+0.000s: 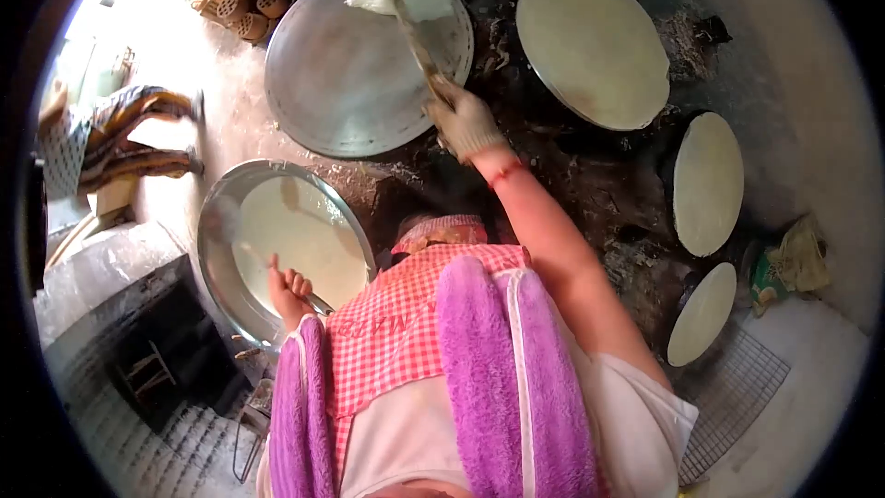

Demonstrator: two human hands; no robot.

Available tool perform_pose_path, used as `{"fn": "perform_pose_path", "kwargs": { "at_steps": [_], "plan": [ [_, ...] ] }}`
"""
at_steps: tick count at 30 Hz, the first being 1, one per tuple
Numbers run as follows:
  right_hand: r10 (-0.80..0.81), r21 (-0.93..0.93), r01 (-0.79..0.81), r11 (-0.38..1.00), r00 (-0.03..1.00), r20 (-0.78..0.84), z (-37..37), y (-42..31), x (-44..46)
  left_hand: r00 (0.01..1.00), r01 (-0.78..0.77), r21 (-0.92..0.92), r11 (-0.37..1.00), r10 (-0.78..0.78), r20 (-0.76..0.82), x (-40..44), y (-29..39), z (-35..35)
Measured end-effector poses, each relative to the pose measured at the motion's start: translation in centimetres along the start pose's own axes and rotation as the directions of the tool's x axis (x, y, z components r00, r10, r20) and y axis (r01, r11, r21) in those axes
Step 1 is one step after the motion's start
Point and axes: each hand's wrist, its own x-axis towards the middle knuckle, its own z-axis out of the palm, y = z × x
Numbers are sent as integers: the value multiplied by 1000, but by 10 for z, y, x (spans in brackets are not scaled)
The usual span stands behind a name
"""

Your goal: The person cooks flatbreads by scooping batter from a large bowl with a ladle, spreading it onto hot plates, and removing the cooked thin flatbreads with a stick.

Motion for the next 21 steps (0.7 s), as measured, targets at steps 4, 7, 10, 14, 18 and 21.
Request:
{"fn": "perform_pose_path", "kwargs": {
  "at_steps": [4,7,10,14,18,21],
  "plan": [
    [-109,-124,117,985,992,67,11,-56,82,956,141,-467,873,-242,-163,64,-17,13],
    [-85,188,89,978,996,-29,-27,-39,108,956,23,-495,869,-163,-242,44,0,36],
    [-61,52,67,996,992,-109,26,-39,93,974,-45,-233,971,-10,-227,48,1,36],
    [13,-21,-12,1000,997,76,45,-70,99,965,15,-367,930,-109,-238,72,9,13],
    [-47,-6,47,999,998,37,-3,-88,100,905,-228,-375,899,53,-422,39,26,36],
    [44,202,-70,977,991,127,15,-66,117,930,-186,-387,903,35,-365,44,17,35]
  ]
}}
